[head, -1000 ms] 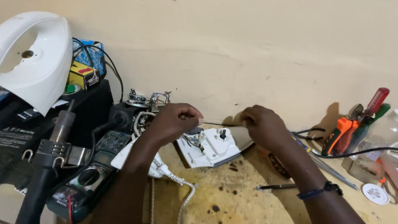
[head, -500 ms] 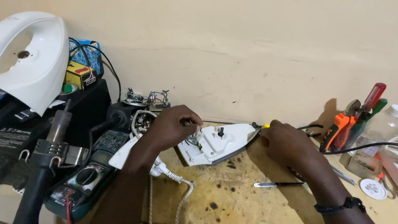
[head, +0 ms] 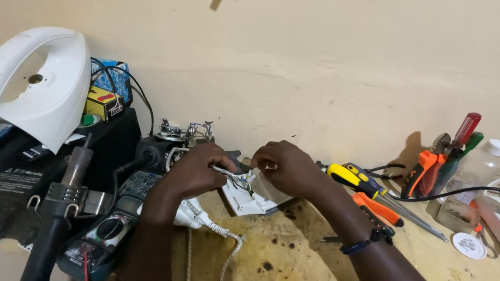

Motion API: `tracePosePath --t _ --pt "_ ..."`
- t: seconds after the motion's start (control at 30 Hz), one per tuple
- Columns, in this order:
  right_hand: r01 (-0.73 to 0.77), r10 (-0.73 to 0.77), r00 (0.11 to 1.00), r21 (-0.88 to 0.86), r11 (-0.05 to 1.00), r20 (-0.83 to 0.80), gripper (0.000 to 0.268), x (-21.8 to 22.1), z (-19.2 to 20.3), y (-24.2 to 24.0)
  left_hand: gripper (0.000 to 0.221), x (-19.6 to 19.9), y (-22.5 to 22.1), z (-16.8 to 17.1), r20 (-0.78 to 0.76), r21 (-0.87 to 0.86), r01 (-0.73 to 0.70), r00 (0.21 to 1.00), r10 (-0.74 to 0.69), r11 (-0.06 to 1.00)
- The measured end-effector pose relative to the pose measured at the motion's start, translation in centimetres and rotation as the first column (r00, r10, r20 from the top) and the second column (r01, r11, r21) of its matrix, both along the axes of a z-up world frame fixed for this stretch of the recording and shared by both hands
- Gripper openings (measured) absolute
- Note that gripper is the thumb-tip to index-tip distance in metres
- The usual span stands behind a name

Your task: Reassembling the internal wiring and plastic housing of an electric iron on a repair bench.

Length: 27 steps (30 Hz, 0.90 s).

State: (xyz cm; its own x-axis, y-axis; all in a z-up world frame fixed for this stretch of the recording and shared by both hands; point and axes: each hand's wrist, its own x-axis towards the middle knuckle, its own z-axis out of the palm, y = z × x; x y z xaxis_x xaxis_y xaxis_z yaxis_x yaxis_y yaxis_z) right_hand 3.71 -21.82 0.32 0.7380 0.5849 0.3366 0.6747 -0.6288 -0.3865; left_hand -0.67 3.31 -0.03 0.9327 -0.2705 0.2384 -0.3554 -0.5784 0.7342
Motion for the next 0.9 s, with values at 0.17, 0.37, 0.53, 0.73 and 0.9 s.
tracePosePath --t 0.17,0.37,0.53,0.73,0.9 --pt "0.002 0.001 0.999 -0.076 0.997 0.042 0.025 1.3 -2.5 0.8 0.037 0.9 0.7 -0.8 0.013 0.014 0.033 0.999 -0.033 0.999" --pt "-0.009 0.012 0.999 -0.063 0.998 0.048 0.028 1.0 -3.5 0.8 0.041 -1.7 0.1 2.1 -0.031 -0.042 0.07 0.997 -0.071 0.997" --pt "-0.023 0.026 0.994 -0.034 0.999 0.104 0.024 1.0 -3.8 0.9 0.041 -1.4 -0.3 2.8 -0.105 -0.052 -0.017 0.994 0.011 0.998" --pt "-0.073 0.077 0.997 0.255 0.964 -0.006 0.027 1.1 -4.1 0.4 0.029 0.2 -0.6 2.1 -0.04 -0.012 0.049 0.998 -0.049 0.999" --pt "-0.071 0.079 0.997 0.326 0.943 -0.013 0.027 1.2 -4.0 0.4 0.031 1.5 -0.9 1.0 0.152 0.094 0.136 0.977 -0.15 0.986"
